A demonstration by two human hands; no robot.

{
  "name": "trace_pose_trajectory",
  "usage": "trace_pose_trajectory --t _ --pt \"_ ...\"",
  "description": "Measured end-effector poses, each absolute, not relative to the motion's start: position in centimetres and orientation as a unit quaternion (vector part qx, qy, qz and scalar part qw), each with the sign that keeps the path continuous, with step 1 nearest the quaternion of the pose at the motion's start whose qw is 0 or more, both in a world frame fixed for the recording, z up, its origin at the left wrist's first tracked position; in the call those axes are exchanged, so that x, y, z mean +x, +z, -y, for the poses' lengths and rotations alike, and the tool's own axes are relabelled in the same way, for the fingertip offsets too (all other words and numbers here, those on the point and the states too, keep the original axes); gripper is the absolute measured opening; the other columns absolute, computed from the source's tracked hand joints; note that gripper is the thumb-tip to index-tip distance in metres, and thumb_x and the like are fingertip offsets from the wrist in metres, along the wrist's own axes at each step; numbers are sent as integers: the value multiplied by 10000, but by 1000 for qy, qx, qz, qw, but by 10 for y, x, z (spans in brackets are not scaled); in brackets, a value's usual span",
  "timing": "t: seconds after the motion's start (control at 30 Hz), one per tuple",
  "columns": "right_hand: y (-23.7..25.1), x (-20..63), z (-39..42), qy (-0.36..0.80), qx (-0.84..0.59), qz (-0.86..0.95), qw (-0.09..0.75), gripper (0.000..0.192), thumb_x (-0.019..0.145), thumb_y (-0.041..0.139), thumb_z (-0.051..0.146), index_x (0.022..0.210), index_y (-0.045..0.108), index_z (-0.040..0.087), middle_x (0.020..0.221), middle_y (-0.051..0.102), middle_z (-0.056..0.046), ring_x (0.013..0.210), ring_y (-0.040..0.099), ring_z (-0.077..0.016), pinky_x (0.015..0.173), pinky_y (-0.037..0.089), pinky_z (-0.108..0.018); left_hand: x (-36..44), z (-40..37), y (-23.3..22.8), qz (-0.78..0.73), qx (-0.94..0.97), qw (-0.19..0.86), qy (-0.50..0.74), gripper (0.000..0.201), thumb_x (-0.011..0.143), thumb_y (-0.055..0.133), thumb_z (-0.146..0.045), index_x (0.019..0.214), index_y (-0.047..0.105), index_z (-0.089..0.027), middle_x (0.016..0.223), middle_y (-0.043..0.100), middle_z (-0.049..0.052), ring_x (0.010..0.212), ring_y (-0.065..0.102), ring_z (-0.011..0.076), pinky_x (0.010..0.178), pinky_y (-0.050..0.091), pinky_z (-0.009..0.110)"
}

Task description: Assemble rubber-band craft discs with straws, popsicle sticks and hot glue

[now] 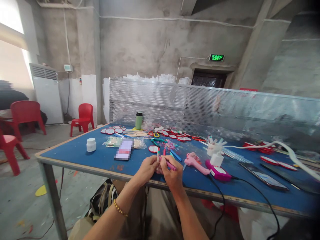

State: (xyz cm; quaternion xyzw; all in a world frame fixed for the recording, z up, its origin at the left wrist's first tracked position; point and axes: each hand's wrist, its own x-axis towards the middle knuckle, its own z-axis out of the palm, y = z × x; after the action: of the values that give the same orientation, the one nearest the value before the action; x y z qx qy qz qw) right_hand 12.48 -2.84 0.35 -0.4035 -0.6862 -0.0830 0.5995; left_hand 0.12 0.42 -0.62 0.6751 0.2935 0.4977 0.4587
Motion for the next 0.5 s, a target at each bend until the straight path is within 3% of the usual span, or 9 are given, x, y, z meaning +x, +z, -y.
trace_pose_trajectory --t 0.5 --pt "3 125 28 -85 -398 686 604 217 905 496 249 752 637 186 637 633 2 565 576 -127 578 450 -236 2 -4 -6 -290 678 463 493 341 810 555 -481 687 550 -163 615 555 1 586 499 131 553 408 231"
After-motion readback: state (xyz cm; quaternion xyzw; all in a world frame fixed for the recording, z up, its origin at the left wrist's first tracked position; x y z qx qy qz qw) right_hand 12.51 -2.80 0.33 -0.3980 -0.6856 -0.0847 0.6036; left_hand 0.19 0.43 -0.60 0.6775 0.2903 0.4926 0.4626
